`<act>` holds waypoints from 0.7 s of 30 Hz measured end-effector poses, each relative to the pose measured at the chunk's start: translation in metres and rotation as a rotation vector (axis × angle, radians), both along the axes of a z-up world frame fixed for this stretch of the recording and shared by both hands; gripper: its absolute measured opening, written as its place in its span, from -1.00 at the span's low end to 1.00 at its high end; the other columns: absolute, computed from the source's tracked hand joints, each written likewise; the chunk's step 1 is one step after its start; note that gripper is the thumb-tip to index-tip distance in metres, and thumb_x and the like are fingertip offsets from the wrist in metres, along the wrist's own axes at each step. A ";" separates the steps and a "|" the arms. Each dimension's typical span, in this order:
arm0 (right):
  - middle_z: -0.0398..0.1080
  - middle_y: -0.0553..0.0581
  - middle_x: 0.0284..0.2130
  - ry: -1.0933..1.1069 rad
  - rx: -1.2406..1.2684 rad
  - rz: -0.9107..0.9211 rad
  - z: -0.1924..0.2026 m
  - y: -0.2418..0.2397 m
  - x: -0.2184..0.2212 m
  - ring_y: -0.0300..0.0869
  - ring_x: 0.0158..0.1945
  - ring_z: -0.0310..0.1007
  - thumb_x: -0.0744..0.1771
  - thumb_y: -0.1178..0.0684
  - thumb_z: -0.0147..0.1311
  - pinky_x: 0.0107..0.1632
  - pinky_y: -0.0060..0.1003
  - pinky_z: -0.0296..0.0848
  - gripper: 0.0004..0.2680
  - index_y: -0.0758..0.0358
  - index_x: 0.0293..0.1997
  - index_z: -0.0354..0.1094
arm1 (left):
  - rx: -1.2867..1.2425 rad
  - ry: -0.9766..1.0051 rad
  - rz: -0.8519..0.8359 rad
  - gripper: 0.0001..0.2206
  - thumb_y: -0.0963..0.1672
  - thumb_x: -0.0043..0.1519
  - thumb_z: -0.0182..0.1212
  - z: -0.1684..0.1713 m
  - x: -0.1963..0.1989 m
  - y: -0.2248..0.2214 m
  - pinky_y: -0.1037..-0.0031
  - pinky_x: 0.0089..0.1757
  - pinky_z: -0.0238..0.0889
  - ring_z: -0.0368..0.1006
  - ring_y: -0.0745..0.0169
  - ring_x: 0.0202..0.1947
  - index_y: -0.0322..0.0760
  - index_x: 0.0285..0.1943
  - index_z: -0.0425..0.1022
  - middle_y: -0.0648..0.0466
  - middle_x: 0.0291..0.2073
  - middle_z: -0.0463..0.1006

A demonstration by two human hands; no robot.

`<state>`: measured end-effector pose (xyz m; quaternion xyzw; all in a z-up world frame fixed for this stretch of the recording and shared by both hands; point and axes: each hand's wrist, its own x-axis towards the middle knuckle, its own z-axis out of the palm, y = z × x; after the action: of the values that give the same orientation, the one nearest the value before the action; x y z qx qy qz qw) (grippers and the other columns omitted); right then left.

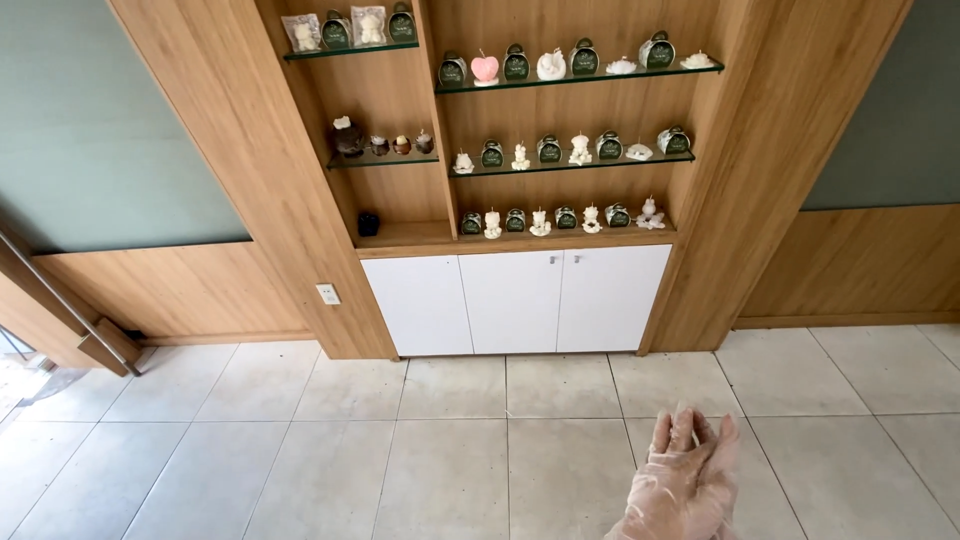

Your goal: Use a heat gun to smooth the surface of a snowflake-shaped decorative candle and then place it on a display shelf.

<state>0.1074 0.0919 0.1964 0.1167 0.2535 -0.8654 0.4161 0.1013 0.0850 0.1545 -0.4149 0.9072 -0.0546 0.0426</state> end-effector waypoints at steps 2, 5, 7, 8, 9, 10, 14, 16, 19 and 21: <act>0.31 0.11 -0.05 -0.026 0.020 -0.046 -0.002 -0.003 -0.001 -0.16 0.17 0.47 0.34 -0.04 0.22 0.44 -0.13 0.25 -0.65 0.36 0.13 0.23 | -1.263 -1.494 -0.203 -0.55 -0.09 0.42 -0.09 0.018 0.005 0.002 0.02 0.39 -0.25 0.15 -0.13 0.35 -0.45 0.45 0.27 -0.24 0.18 0.29; 0.32 0.07 -0.05 -0.018 0.007 -0.038 -0.025 -0.011 -0.017 -0.13 0.14 0.45 0.34 -0.03 0.16 0.41 -0.08 0.27 -0.67 0.23 0.20 0.25 | -0.637 -0.729 -0.151 -0.55 -0.09 0.43 -0.10 0.021 0.006 0.003 -0.02 0.36 -0.25 0.08 -0.19 0.37 -0.44 0.46 0.09 -0.17 0.24 0.22; 0.32 0.07 -0.05 0.004 -0.013 -0.045 -0.031 -0.017 -0.022 -0.11 0.12 0.43 0.35 -0.03 0.10 0.40 -0.04 0.28 -0.67 0.21 0.24 0.25 | -0.372 -0.375 -0.117 -0.53 -0.11 0.40 -0.09 -0.001 0.000 -0.003 -0.05 0.36 -0.31 0.02 -0.25 0.40 -0.43 0.47 0.08 -0.21 0.26 0.21; 0.32 0.08 -0.04 0.020 -0.034 -0.047 -0.036 -0.019 -0.024 -0.08 0.11 0.41 0.36 -0.03 0.04 0.39 0.01 0.29 -0.67 0.18 0.27 0.24 | -0.103 -0.029 -0.076 -0.50 -0.12 0.36 -0.09 -0.014 -0.004 -0.004 -0.08 0.36 -0.37 -0.05 -0.31 0.44 -0.42 0.49 0.07 -0.24 0.28 0.20; 0.32 0.08 -0.04 0.021 -0.031 -0.049 -0.037 -0.020 -0.026 -0.08 0.11 0.41 0.36 -0.03 0.04 0.39 0.01 0.29 -0.67 0.18 0.27 0.24 | -0.100 -0.028 -0.078 -0.50 -0.12 0.36 -0.09 -0.018 -0.005 -0.003 -0.08 0.36 -0.37 -0.05 -0.31 0.44 -0.42 0.49 0.07 -0.24 0.28 0.20; 0.31 0.12 -0.02 0.025 -0.045 -0.056 -0.037 -0.020 -0.025 -0.04 0.13 0.42 0.37 -0.03 -0.04 0.38 0.04 0.29 -0.67 0.22 0.28 0.23 | 0.068 0.324 -0.070 -0.49 -0.14 0.33 -0.09 -0.022 -0.004 -0.002 -0.05 0.37 -0.42 -0.12 -0.33 0.48 -0.48 0.48 0.06 -0.28 0.32 0.16; 0.27 0.20 0.05 0.040 -0.046 -0.067 -0.046 -0.026 -0.027 0.04 0.22 0.43 0.37 0.00 -0.19 0.36 0.05 0.30 -0.65 0.30 0.30 0.19 | 0.361 0.992 -0.079 -0.46 -0.19 0.31 -0.19 -0.028 0.001 0.002 0.00 0.46 -0.42 -0.12 -0.20 0.58 -0.53 0.53 0.05 -0.29 0.44 0.13; 0.26 0.20 0.06 0.057 -0.015 -0.052 -0.036 -0.024 -0.027 0.03 0.24 0.42 0.37 -0.01 -0.20 0.35 0.03 0.31 -0.64 0.28 0.31 0.17 | 0.205 0.788 -0.061 -0.47 -0.18 0.32 -0.16 -0.046 -0.008 -0.004 -0.01 0.45 -0.43 -0.13 -0.21 0.56 -0.54 0.51 0.06 -0.29 0.42 0.14; 0.25 0.17 0.06 0.063 0.037 -0.001 -0.038 -0.030 -0.038 0.00 0.25 0.39 0.38 -0.06 -0.21 0.35 0.00 0.33 -0.63 0.22 0.33 0.13 | 0.172 0.675 -0.037 -0.46 -0.17 0.30 -0.14 -0.034 -0.010 -0.008 0.00 0.44 -0.47 -0.16 -0.20 0.54 -0.54 0.50 0.04 -0.28 0.41 0.13; 0.23 0.14 0.05 0.051 0.059 0.026 -0.043 -0.035 -0.049 -0.02 0.24 0.38 0.39 -0.11 -0.22 0.35 -0.01 0.34 -0.62 0.18 0.35 0.10 | 0.298 0.764 -0.039 -0.43 -0.16 0.27 -0.15 -0.024 -0.011 -0.009 0.03 0.43 -0.50 -0.17 -0.17 0.55 -0.53 0.51 0.01 -0.26 0.41 0.12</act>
<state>0.0581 0.0565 0.1533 0.1037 0.2908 -0.8547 0.4173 0.0901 0.0757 0.1300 -0.3776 0.8634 0.2344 -0.2387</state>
